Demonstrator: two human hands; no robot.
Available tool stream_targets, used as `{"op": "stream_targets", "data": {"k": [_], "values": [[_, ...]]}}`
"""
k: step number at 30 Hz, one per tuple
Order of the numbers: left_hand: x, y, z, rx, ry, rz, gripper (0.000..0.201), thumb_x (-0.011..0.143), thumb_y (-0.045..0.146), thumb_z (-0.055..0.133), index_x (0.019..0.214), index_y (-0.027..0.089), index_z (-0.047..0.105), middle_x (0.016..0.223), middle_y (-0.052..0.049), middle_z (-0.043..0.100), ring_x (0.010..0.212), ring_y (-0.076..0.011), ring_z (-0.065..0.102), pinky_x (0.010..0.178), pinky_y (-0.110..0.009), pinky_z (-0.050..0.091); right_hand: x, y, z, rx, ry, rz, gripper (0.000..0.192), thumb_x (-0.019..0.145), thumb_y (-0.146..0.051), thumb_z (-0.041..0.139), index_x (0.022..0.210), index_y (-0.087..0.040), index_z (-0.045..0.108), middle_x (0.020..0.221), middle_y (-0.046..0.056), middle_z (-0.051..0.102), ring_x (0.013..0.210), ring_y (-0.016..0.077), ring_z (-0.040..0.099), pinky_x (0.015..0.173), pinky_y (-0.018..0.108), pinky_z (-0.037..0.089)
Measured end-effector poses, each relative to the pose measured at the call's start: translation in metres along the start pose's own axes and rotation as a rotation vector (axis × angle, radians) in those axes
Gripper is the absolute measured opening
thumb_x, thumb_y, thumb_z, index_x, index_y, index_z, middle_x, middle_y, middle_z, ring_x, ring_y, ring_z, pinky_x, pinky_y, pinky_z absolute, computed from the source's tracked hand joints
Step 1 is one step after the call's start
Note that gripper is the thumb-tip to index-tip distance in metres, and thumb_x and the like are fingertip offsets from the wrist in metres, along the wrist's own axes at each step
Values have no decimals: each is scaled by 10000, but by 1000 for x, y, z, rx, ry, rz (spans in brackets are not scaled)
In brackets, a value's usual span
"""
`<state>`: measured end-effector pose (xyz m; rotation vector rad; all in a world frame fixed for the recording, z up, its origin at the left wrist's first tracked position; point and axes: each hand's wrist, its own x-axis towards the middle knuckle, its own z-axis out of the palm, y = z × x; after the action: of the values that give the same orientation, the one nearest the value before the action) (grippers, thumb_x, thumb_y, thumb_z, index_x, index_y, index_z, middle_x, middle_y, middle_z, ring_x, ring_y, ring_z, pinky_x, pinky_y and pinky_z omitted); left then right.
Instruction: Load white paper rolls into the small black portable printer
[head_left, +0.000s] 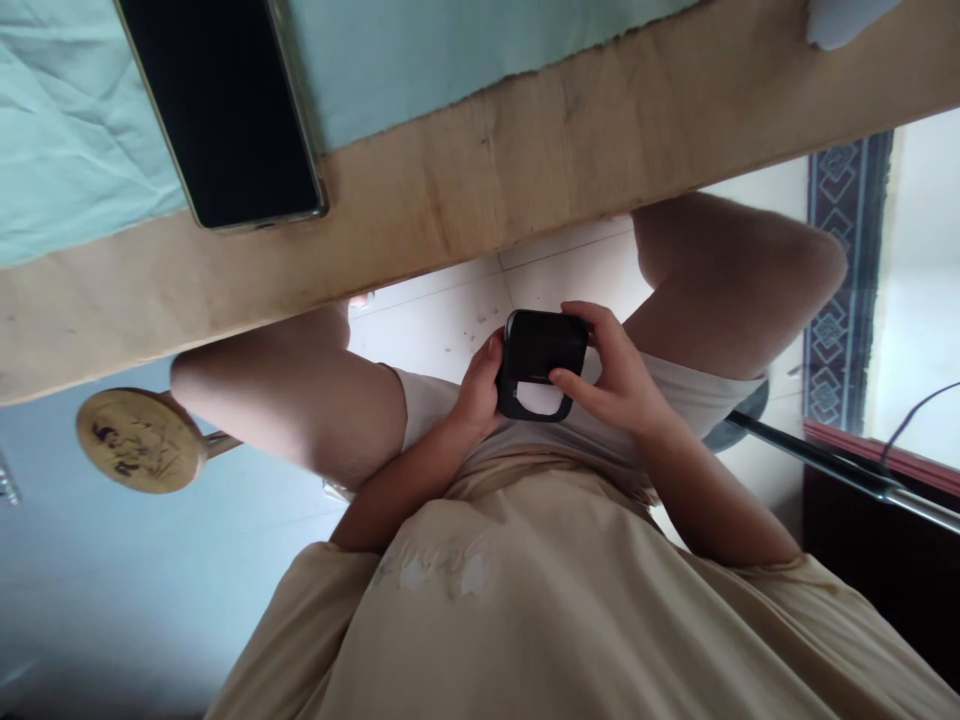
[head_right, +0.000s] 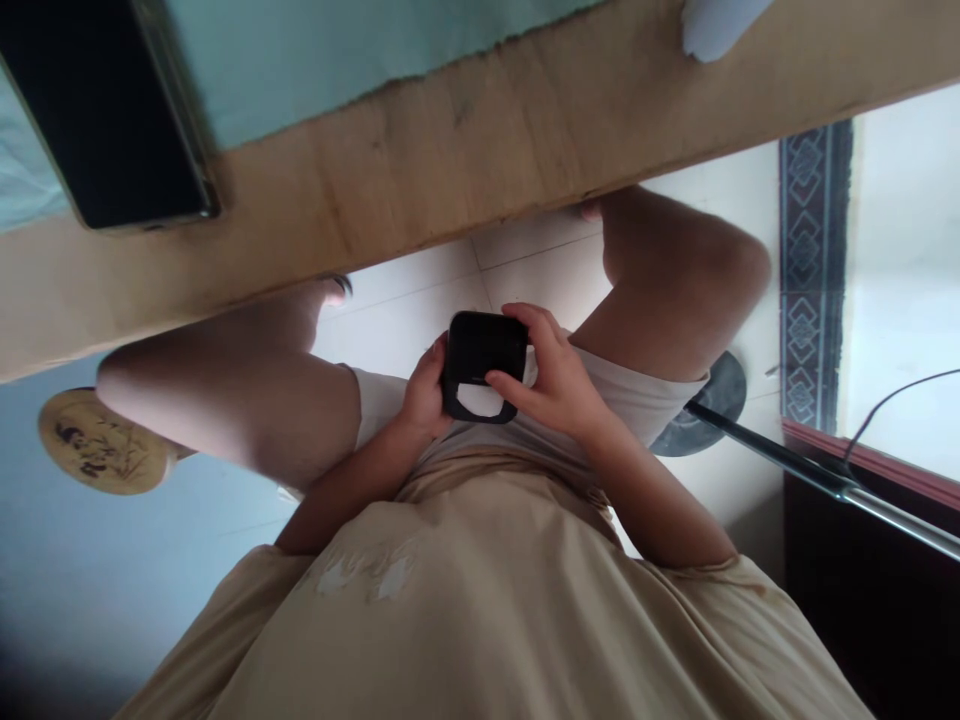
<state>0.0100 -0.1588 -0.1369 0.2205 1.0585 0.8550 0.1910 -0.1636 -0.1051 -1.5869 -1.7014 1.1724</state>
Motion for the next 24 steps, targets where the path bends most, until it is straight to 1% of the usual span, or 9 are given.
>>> {"op": "stream_targets", "data": {"k": [3, 6, 9, 11, 14, 17, 19, 21, 24], "values": [[1, 0, -2, 43, 24, 16, 591, 737, 708, 796, 1023, 202, 692, 954, -51, 775, 973, -250, 740, 836, -363, 575, -2, -3, -5, -121, -46, -110, 685, 895, -503, 685, 1469, -216, 445, 1462, 163, 545, 1357, 273, 571, 1134, 483, 538], [2, -1, -3, 60, 42, -3, 561, 760, 695, 779, 1013, 202, 694, 930, -42, 773, 938, -235, 737, 827, -356, 569, -3, -4, -7, -199, -41, -149, 677, 893, -497, 701, 1461, -214, 466, 1450, 159, 561, 1340, 270, 596, 1103, 467, 568], [3, -3, -2, 52, 48, -19, 553, 782, 692, 757, 1029, 202, 694, 938, -41, 771, 946, -233, 732, 836, -355, 565, -4, -5, -7, -287, 18, -179, 604, 901, -497, 698, 1410, -218, 530, 1412, 152, 587, 1297, 265, 623, 1066, 453, 587], [4, -3, -1, 8, 47, -62, 582, 772, 716, 748, 1038, 203, 685, 961, -44, 768, 961, -237, 728, 843, -358, 566, -4, -6, -6, -356, 110, -220, 535, 900, -508, 700, 1338, -219, 593, 1347, 146, 618, 1238, 260, 643, 1011, 431, 598], [4, -4, -1, -5, 32, -119, 622, 736, 740, 756, 1048, 209, 667, 959, -34, 749, 917, -220, 714, 793, -333, 551, -5, -9, -7, -439, 284, -233, 381, 898, -498, 712, 1161, -226, 669, 981, 73, 679, 913, 189, 675, 808, 342, 578], [3, -4, -2, 67, 17, -111, 612, 684, 663, 843, 1063, 215, 666, 916, -12, 730, 829, -178, 684, 730, -287, 513, -6, -12, -9, -432, 386, -182, 188, 943, -402, 669, 1000, -226, 635, 688, -12, 592, 635, 124, 582, 662, 289, 497], [2, -5, -3, 96, 15, -109, 601, 673, 625, 868, 1066, 217, 667, 881, -4, 718, 788, -164, 666, 712, -277, 498, -6, -14, -11, -404, 436, -150, 139, 966, -350, 634, 948, -222, 582, 733, 2, 643, 669, 134, 628, 670, 294, 509], [2, -5, -4, 124, 12, -103, 585, 691, 628, 850, 1064, 218, 662, 870, -5, 711, 785, -166, 660, 713, -279, 495, -6, -15, -12, -412, 456, -124, 138, 984, -336, 590, 916, -223, 551, 867, 46, 715, 826, 171, 707, 750, 326, 555], [1, -5, -5, 188, -4, -79, 586, 722, 646, 817, 1096, 223, 657, 917, -18, 718, 837, -183, 667, 745, -289, 504, -5, -15, -11, -496, 365, -114, 174, 994, -343, 550, 891, -217, 610, 896, 57, 741, 891, 186, 718, 821, 347, 556]]}}
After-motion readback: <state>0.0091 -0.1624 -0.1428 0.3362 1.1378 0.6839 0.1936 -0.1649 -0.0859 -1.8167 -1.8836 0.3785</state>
